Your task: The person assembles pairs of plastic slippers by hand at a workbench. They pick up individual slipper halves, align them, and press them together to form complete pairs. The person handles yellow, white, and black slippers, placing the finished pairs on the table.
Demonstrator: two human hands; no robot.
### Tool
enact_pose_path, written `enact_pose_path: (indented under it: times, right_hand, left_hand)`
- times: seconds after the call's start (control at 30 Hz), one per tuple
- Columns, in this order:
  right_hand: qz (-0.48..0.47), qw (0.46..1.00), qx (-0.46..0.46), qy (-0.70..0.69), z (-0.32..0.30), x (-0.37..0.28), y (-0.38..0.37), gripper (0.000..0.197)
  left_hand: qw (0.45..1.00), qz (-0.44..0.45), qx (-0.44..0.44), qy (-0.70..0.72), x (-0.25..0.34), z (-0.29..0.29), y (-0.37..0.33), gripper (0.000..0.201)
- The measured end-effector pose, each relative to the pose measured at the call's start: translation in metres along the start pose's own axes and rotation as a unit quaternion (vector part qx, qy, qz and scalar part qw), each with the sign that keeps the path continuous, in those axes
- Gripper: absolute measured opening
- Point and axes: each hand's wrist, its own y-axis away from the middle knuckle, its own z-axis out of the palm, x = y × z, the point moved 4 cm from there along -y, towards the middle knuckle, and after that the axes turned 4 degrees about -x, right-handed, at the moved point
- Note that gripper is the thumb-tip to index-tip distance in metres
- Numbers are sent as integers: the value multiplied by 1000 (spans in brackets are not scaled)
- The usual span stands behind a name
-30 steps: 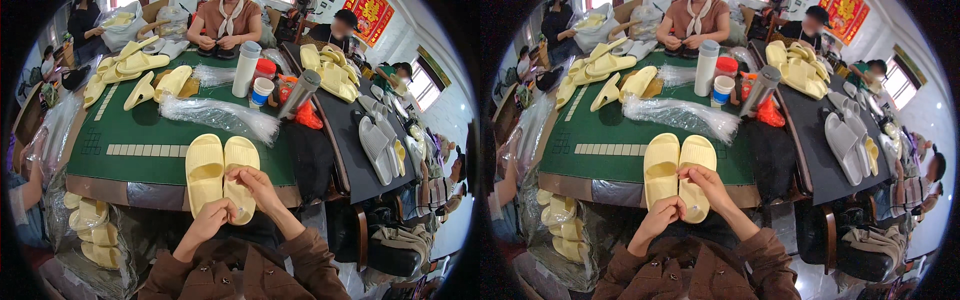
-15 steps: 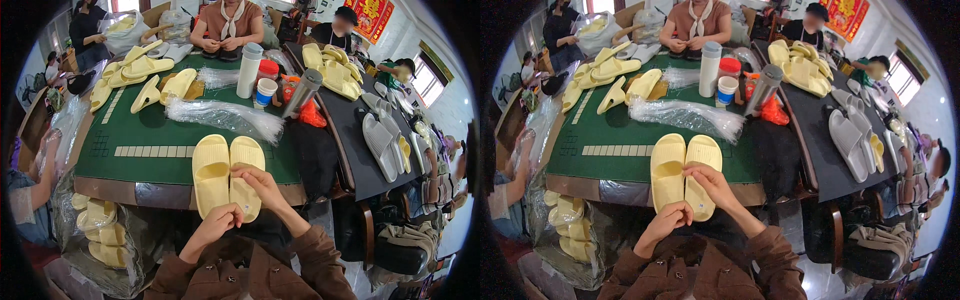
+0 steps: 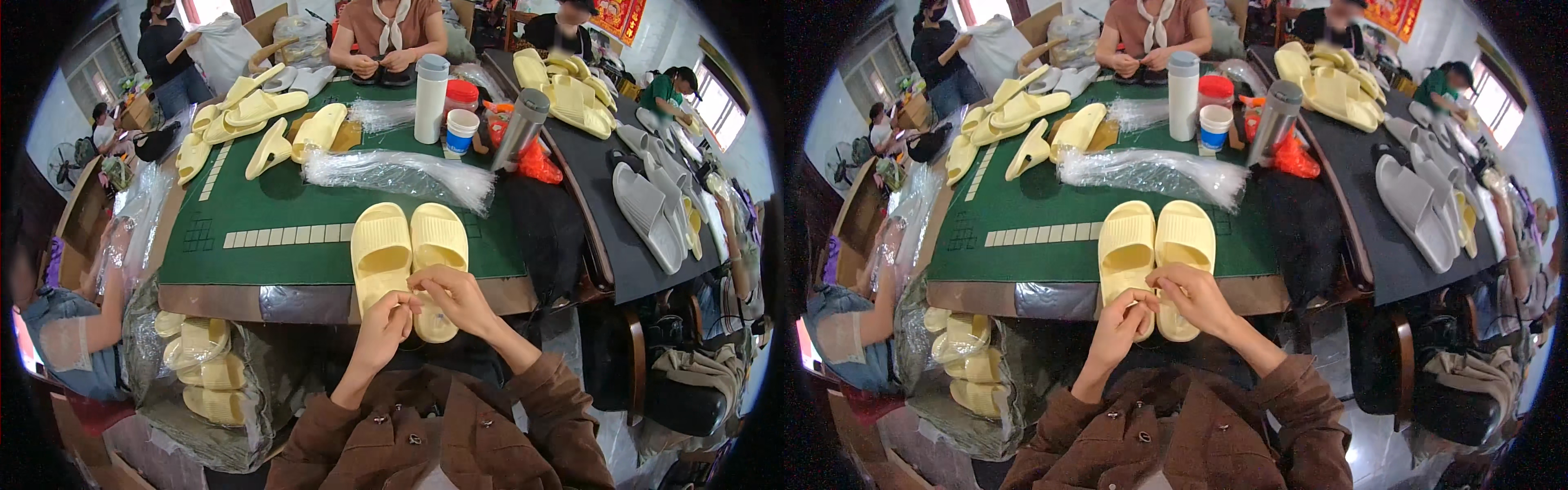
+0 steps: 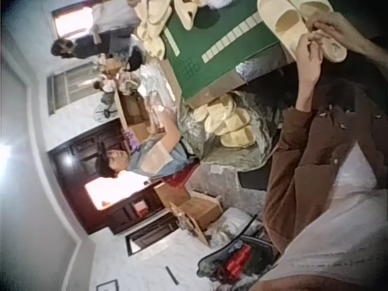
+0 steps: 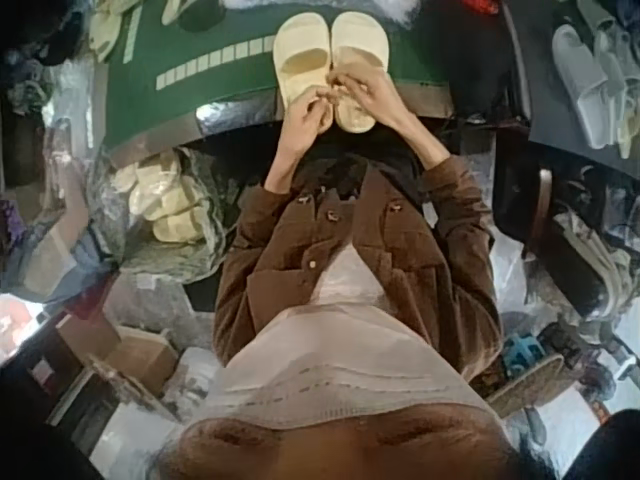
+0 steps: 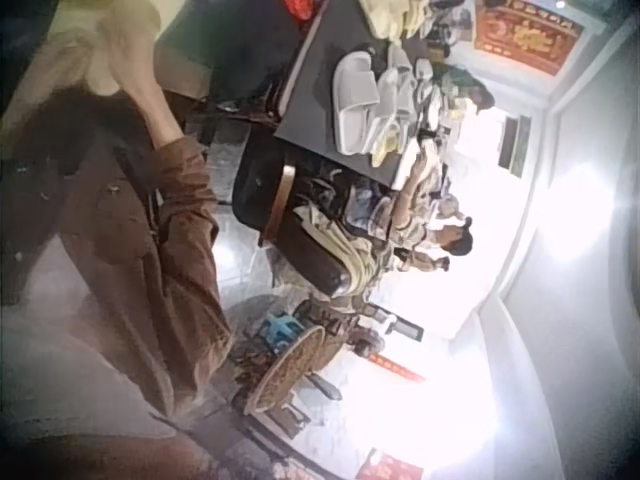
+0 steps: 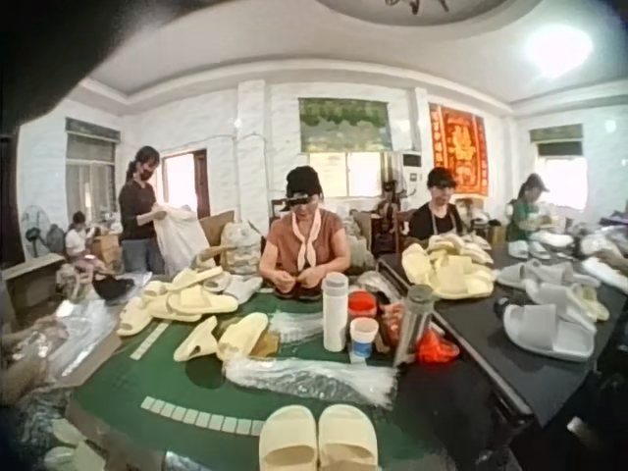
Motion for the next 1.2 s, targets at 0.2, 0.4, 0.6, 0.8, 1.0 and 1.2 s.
enact_pose_path:
  times: [0.2, 0.4, 0.6, 0.8, 1.0, 1.2]
  right_hand:
    - [63, 996, 66, -14, -21, 23, 5, 24]
    - [133, 988, 64, -45, -21, 8, 20, 20]
    - [86, 995, 29, 29, -20, 24, 24, 12]
    - [-14, 980, 87, 178, -11, 30, 8, 23]
    - [-18, 946, 89, 313, -2, 26, -17, 24]
    - [102, 958, 15, 266, 4, 63, -42, 23]
  left_hand:
    - [997, 7, 51, -52, -8, -20, 7, 24]
    - [997, 2, 71, -32, -8, -23, 8, 27]
    - [997, 22, 73, -19, -3, -23, 29, 28]
    - [970, 54, 56, -230, 11, -20, 2, 35]
    - [824, 127, 69, -548, 14, -9, -48, 66]
    - [806, 18, -12, -591, 5, -11, -78, 83]
